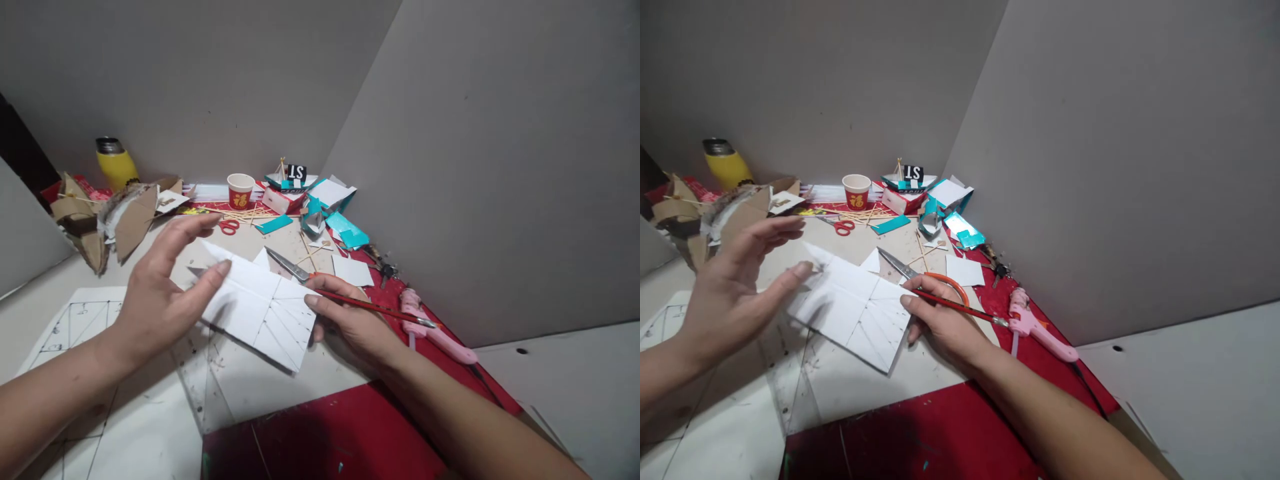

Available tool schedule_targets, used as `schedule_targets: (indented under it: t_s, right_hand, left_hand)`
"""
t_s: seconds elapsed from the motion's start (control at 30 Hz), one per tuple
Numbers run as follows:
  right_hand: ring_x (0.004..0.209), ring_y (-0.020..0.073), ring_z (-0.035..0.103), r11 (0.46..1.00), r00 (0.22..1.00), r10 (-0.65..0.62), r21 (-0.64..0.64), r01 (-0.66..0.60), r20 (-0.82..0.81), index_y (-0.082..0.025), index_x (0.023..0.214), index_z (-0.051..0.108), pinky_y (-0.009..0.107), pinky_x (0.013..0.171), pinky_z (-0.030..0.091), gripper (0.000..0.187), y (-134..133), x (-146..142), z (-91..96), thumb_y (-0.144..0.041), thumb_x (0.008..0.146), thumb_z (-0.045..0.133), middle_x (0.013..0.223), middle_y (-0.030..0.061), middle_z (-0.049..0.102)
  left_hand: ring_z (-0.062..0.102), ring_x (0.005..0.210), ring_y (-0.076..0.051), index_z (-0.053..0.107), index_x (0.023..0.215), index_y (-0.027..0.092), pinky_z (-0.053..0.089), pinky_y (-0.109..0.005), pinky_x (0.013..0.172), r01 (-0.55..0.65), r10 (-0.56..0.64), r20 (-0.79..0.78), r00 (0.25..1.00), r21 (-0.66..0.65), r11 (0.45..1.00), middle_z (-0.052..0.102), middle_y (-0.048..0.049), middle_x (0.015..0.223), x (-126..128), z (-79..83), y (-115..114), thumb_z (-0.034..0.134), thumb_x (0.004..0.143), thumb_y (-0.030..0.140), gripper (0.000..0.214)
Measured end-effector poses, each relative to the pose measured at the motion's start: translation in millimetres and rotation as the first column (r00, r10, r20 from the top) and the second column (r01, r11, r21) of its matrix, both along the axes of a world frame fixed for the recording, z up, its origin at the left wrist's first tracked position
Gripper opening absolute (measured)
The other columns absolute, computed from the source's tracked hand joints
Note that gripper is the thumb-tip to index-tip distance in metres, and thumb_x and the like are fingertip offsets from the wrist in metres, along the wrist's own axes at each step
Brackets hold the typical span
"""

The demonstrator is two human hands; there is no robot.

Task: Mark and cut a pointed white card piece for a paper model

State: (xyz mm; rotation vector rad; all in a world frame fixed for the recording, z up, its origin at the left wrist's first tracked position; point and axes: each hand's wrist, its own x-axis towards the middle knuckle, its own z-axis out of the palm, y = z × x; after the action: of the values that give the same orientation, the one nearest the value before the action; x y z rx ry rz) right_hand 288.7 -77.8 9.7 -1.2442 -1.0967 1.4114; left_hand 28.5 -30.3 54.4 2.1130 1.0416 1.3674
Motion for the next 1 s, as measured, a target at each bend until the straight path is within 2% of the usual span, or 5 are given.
schedule_targets:
  t_s: [0.27, 0.43, 0.73, 0.87, 1.0]
  right_hand:
    - [0.045, 0.0082, 0.063, 0.972, 0.968, -0.213, 0.07, 0.224, -0.131, -0.023, 0.097, 0.054, 0.019, 0.044, 0.054, 0.039, -2.1, -3.6, 6.8, -0.038, 0.074, 0.081, 0.076, -0.0077, 0.06]
    - [0.053, 0.0085, 0.066, 0.992, 0.982, -0.1, 0.064, 0.111, -0.162, -0.022, 0.096, 0.054, 0.022, 0.051, 0.059, 0.033, -10.3, -11.3, 2.2, -0.037, 0.078, 0.079, 0.085, -0.0052, 0.061]
    - [0.054, 0.0082, 0.058, 0.998, 0.995, -0.022, 0.049, 0.027, -0.096, -0.018, 0.081, 0.063, 0.021, 0.05, 0.058, 0.026, -9.2, -11.2, -5.4, -0.038, 0.078, 0.079, 0.069, -0.0043, 0.058]
    - [0.053, 0.0076, 0.058, 1.0, 0.998, -0.018, 0.021, 0.02, -0.067, -0.019, 0.084, 0.062, 0.02, 0.046, 0.057, 0.027, -3.2, -7.1, -12.5, -0.038, 0.077, 0.08, 0.073, -0.0043, 0.06]
    - [0.051, 0.0075, 0.06, 1.0, 1.0, -0.005, -0.003, 0.005, 0.016, -0.02, 0.088, 0.061, 0.02, 0.045, 0.056, 0.027, 1.0, -1.9, -18.1, -0.039, 0.079, 0.078, 0.076, -0.0048, 0.058]
  left_hand:
    - [0.061, 0.08, -0.017, 0.062, 0.105, 0.022, 0.054, -0.032, 0.074, 0.065, 0.245, 0.491, 0.836, -0.532, 0.844, 0.063, 0.0007, 0.089, 5.6, -10.3, 3.5, 0.076, 0.078, 0.037, 0.034]
    - [0.063, 0.072, -0.016, 0.063, 0.105, 0.019, 0.051, -0.03, 0.067, 0.469, -0.111, 0.488, 0.866, -0.714, 0.52, 0.07, -0.0027, 0.084, 16.0, -11.8, -14.6, 0.074, 0.079, 0.044, 0.038]
    - [0.06, 0.073, -0.015, 0.066, 0.104, 0.018, 0.047, -0.027, 0.066, 0.484, -0.325, 0.377, 0.867, -0.792, 0.373, 0.072, -0.0033, 0.088, 10.3, -19.1, 0.3, 0.069, 0.08, 0.038, 0.031]
    - [0.05, 0.058, -0.013, 0.063, 0.077, 0.02, 0.037, -0.025, 0.055, 0.221, -0.508, -0.102, 0.855, -0.816, 0.535, 0.063, 0.001, 0.068, -3.8, -9.3, 8.2, 0.06, 0.084, 0.043, 0.024]
    - [0.051, 0.055, -0.017, 0.062, 0.07, 0.022, 0.028, -0.029, 0.051, 0.037, -0.491, -0.705, 0.512, -0.552, 0.833, 0.063, -0.0014, 0.065, -5.8, 5.3, -15.5, 0.064, 0.077, 0.034, 0.014]
